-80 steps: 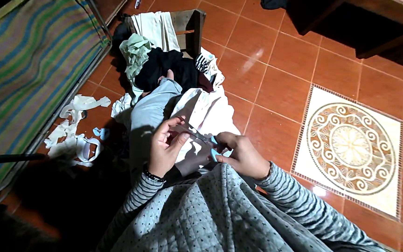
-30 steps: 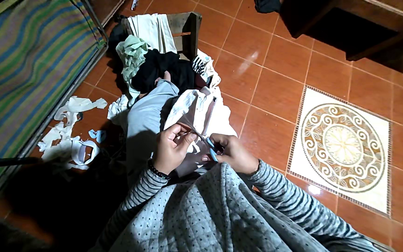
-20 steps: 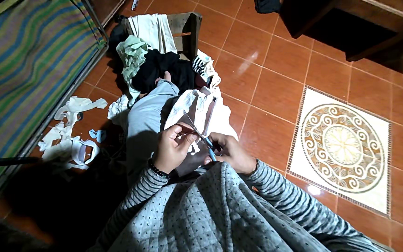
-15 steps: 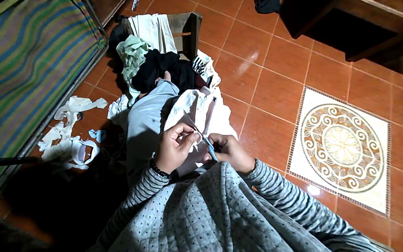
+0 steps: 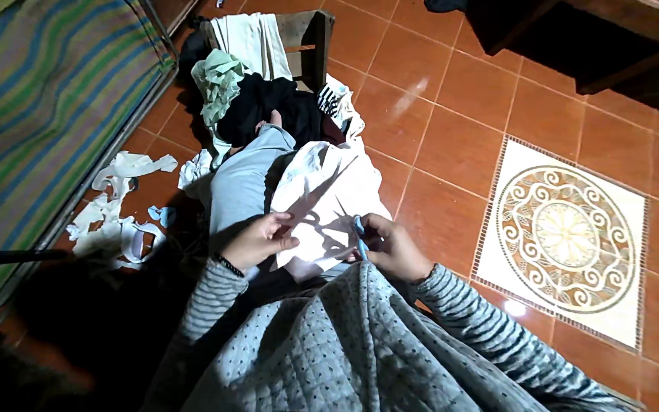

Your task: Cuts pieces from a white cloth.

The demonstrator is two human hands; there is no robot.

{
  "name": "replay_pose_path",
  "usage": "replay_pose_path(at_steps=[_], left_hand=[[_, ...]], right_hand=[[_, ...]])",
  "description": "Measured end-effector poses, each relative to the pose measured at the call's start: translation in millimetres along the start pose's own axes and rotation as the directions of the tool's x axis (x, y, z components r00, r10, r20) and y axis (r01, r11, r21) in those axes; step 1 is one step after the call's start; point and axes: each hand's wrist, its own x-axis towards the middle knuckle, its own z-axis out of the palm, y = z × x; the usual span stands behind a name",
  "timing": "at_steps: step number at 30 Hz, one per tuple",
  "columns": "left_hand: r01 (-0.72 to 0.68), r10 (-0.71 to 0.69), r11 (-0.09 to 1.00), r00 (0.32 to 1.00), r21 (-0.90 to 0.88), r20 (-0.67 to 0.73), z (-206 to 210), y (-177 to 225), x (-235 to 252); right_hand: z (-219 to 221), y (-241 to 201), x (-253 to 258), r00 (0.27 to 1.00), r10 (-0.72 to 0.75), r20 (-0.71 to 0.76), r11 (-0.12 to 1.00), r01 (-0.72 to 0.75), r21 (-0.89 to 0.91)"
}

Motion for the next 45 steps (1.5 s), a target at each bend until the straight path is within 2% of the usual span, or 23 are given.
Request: replay_pose_path(at_steps=[2,5,7,9,11,12,14,15,17,18,20,22,24,26,28,30,32,36,45], left_hand=[[0.044,-0.047,0.998,0.996,-0.039,-0.073,4.1,2.9,18.9],[0.211,-0.218,0.976,0.964,-0.059,-0.155,16.6,11.0,47.0],[0.262,-0.264,0.965,0.955,-0.034,-0.138,22.0,8.5,63.2],[0.245,-0.245,0.970,0.968,-0.003,-0.054,28.0,5.1,70.9],[0.241,-0.241,0.969,0.970,-0.056,0.016,31.0,4.0,71.2],[0.233,-0.233,0.967,0.972,-0.102,0.004,31.6,3.7,69.3],[0.149,-0.175,0.967,0.978,-0.207,-0.113,30.9,0.7,63.0],[0.064,-0.114,0.963,0.977,-0.262,-0.180,28.7,-0.4,57.0],[-0.179,0.098,0.922,0.966,-0.343,-0.239,22.5,2.0,36.2],[-0.289,0.216,0.892,0.948,-0.347,-0.235,19.6,3.0,25.9],[-0.388,0.334,0.897,0.909,-0.213,-0.247,19.4,7.6,9.7],[-0.346,0.328,0.938,0.889,0.001,-0.319,21.3,9.5,2.5],[-0.244,0.273,0.962,0.888,0.124,-0.371,17.9,6.8,2.3],[-0.169,0.216,0.974,0.896,0.151,-0.389,13.2,4.9,3.0],[-0.162,0.190,0.981,0.904,0.104,-0.383,12.0,6.1,2.4],[-0.215,0.206,0.977,0.909,0.016,-0.363,14.5,7.1,1.6],[-0.264,0.231,0.964,0.905,-0.046,-0.356,18.8,8.4,1.3],[-0.346,0.292,0.935,0.877,-0.079,-0.381,26.7,8.6,2.6],[-0.391,0.327,0.914,0.867,-0.106,-0.375,34.3,9.9,5.8]], right_hand=[[0.0,-0.7,-1.5,0.998,-0.054,0.022,0.988,0.057,-0.147],[-0.1,-4.6,-4.6,0.990,-0.128,0.054,0.950,0.139,-0.279],[-0.3,-6.2,-6.7,0.988,-0.146,0.042,0.940,0.152,-0.306],[-2.7,-9.7,-7.5,0.994,-0.098,0.044,0.951,0.106,-0.291],[-6.6,-13.4,-6.9,0.997,-0.028,0.075,0.963,0.047,-0.264],[-8.4,-14.3,-6.5,0.996,-0.008,0.094,0.967,0.031,-0.251],[-13.1,-13.1,-7.6,0.988,0.019,0.154,0.985,0.007,-0.170],[-16.7,-11.3,-9.4,0.979,0.019,0.204,0.997,-0.004,-0.075],[-27.7,-12.0,-12.2,0.927,0.009,0.375,0.988,-0.066,0.139],[-32.5,-13.4,-13.4,0.878,0.007,0.479,0.971,-0.120,0.208],[-35.4,-14.4,-15.4,0.781,0.012,0.625,0.946,-0.211,0.246],[-34.4,-14.5,-13.2,0.743,0.010,0.669,0.934,-0.245,0.258],[-31.2,-14.3,-8.1,0.783,-0.027,0.622,0.931,-0.207,0.300],[-21.8,-15.9,-3.6,0.882,-0.008,0.472,0.940,-0.155,0.305],[-12.4,-23.4,1.0,0.954,0.081,0.289,0.975,-0.137,0.177],[-7.0,-30.9,5.9,0.983,0.105,0.151,0.994,-0.102,-0.024],[-3.3,-35.8,10.0,0.993,0.075,0.091,0.986,-0.060,-0.157],[5.0,-38.0,12.9,0.999,0.020,0.031,0.967,-0.012,-0.253],[5.9,-33.8,11.3,0.995,-0.061,-0.077,0.952,0.034,-0.304]])
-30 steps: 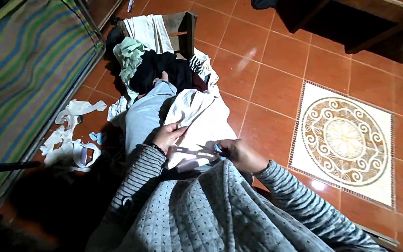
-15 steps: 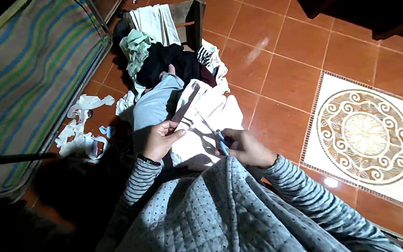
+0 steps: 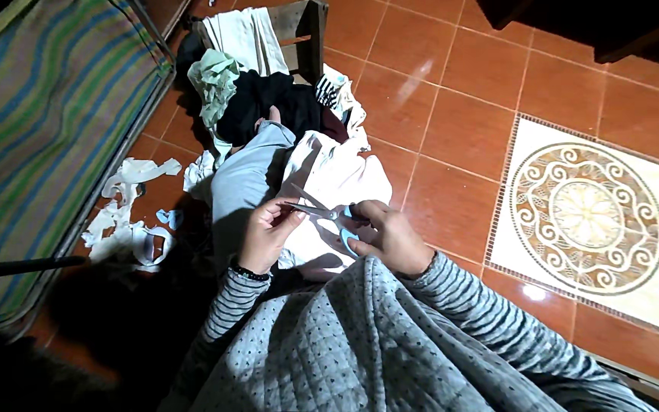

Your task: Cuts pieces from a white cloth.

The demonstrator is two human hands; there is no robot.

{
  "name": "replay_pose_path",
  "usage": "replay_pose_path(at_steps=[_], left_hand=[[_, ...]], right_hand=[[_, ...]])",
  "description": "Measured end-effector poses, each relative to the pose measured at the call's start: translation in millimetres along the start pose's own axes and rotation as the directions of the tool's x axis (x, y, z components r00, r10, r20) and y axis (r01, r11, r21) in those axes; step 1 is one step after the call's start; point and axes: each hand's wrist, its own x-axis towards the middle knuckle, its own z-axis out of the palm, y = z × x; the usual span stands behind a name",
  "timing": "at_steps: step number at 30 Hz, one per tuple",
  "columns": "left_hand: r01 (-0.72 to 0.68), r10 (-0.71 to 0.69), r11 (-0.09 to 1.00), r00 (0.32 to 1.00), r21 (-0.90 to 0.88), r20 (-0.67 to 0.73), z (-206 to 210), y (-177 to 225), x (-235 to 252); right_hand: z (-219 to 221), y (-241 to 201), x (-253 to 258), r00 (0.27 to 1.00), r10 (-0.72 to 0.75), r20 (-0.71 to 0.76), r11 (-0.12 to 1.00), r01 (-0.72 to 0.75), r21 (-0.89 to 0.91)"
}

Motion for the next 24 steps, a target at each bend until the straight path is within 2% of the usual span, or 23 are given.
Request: replay_pose_path(at_steps=[7,12,17,21,24], left_hand=[[-0.066,0.066,0.998,0.997,0.013,0.028,2.0,-2.2,1.2],[-0.067,0.067,0.998,0.997,-0.014,0.042,2.1,-3.0,1.5],[-0.040,0.041,0.999,0.999,-0.026,0.036,5.6,0.9,0.2],[-0.118,0.119,0.992,0.993,-0.033,0.025,7.1,-3.2,3.8],[-0.262,0.264,0.964,0.952,-0.032,0.153,3.5,-8.6,11.7]], right_hand=[[0.7,7.0,-2.2,0.999,-0.030,-0.043,0.999,0.031,0.016],[-1.8,6.9,-3.3,0.999,-0.036,-0.031,0.999,0.036,0.013],[1.4,5.4,-4.0,0.994,-0.065,-0.084,0.998,0.063,-0.027],[2.3,7.1,-5.1,0.993,-0.090,-0.079,0.995,0.092,0.022],[1.2,9.5,-6.6,0.989,-0.128,-0.078,0.990,0.133,0.052]])
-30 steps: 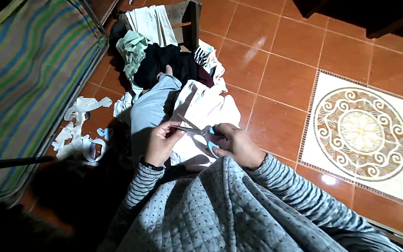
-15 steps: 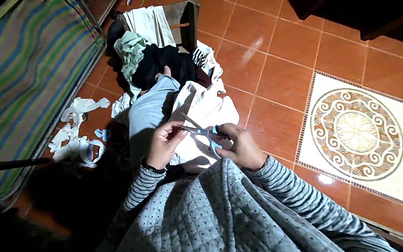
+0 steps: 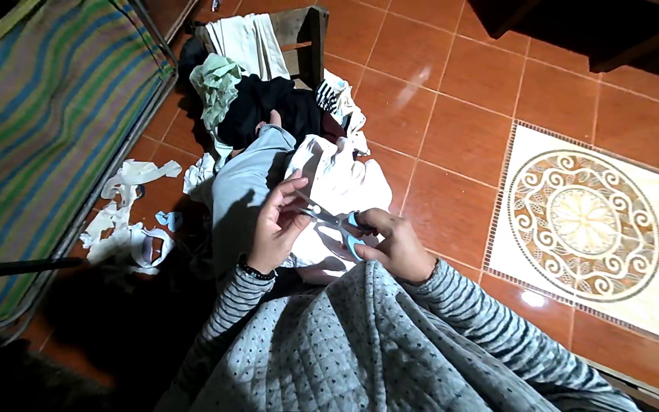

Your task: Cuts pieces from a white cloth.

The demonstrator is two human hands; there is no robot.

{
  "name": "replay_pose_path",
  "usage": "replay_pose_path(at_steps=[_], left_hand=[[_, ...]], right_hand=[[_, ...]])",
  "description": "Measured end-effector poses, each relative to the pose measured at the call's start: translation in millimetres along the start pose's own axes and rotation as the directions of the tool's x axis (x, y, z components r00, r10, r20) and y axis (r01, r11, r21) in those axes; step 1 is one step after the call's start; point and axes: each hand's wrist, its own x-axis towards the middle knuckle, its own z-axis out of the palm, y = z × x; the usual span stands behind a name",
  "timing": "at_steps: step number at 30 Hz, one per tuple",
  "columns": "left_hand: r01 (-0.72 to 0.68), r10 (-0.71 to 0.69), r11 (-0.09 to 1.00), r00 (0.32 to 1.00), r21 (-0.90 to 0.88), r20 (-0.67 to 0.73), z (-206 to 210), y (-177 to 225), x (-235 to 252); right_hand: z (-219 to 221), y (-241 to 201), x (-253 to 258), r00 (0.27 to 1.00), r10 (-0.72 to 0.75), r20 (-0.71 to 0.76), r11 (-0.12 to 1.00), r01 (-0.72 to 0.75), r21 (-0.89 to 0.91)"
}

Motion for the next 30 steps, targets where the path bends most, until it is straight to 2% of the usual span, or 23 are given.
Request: replay_pose_path(at_steps=[2,6,10,17,26,30], left_hand=[[-0.078,0.082,0.994,0.995,-0.075,0.056,1.6,-3.4,4.1],[-0.102,0.111,0.986,0.992,-0.131,0.061,7.5,-5.1,7.6],[-0.139,0.141,0.990,0.989,-0.036,0.052,11.4,-1.0,6.6],[-0.167,0.156,0.962,0.985,0.214,0.068,11.7,-0.1,6.4],[-0.057,0.046,0.980,0.997,0.189,0.060,8.1,-2.9,6.6],[-0.030,0.020,0.982,0.998,0.187,0.060,9.6,-2.6,6.2]], right_hand=[[-0.7,1.4,-1.1,1.000,-0.026,-0.013,0.999,0.026,0.022],[-4.3,-2.7,-3.6,0.997,-0.063,-0.049,0.997,0.066,0.047],[-8.3,-12.1,-4.6,1.000,0.002,-0.018,0.996,0.000,0.093],[-6.6,-14.3,2.1,0.995,0.071,0.073,0.997,-0.074,0.034],[-1.3,-6.8,-1.3,0.979,0.128,0.160,0.971,-0.156,0.180],[-2.0,-13.7,3.8,0.952,0.203,0.230,0.939,-0.256,0.229]])
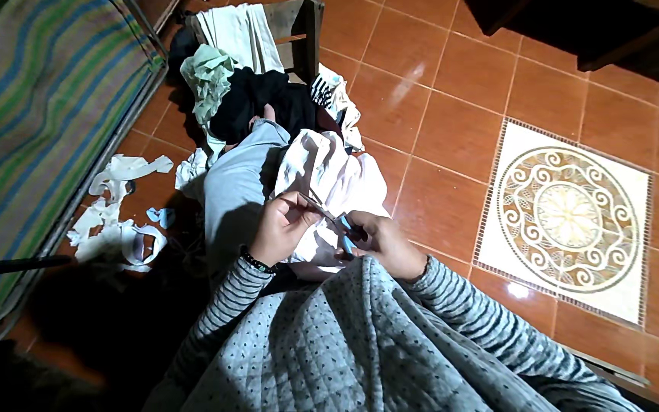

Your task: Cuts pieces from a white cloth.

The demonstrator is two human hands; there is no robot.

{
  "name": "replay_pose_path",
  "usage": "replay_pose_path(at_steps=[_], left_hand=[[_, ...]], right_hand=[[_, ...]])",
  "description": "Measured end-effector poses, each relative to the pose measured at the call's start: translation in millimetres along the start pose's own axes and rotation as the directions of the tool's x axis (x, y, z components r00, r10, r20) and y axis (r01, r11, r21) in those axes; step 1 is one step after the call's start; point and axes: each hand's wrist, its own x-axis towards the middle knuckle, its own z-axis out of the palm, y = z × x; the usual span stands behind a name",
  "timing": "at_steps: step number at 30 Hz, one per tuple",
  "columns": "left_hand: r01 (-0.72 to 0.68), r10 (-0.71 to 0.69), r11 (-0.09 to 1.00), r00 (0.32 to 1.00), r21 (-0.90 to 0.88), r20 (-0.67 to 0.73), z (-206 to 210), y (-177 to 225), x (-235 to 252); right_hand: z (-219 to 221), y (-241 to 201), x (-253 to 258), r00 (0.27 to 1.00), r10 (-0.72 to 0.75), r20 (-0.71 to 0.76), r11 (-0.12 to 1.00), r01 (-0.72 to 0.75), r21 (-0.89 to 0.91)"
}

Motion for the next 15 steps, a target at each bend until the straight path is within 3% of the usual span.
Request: replay_pose_path(at_steps=[15], left_hand=[[0.035,-0.035,0.999,0.998,-0.012,-0.043,-1.9,3.3,-2.6]], right_hand=[[8.6,-3.2,13.8,0.996,0.062,0.058,0.993,-0.067,0.095]])
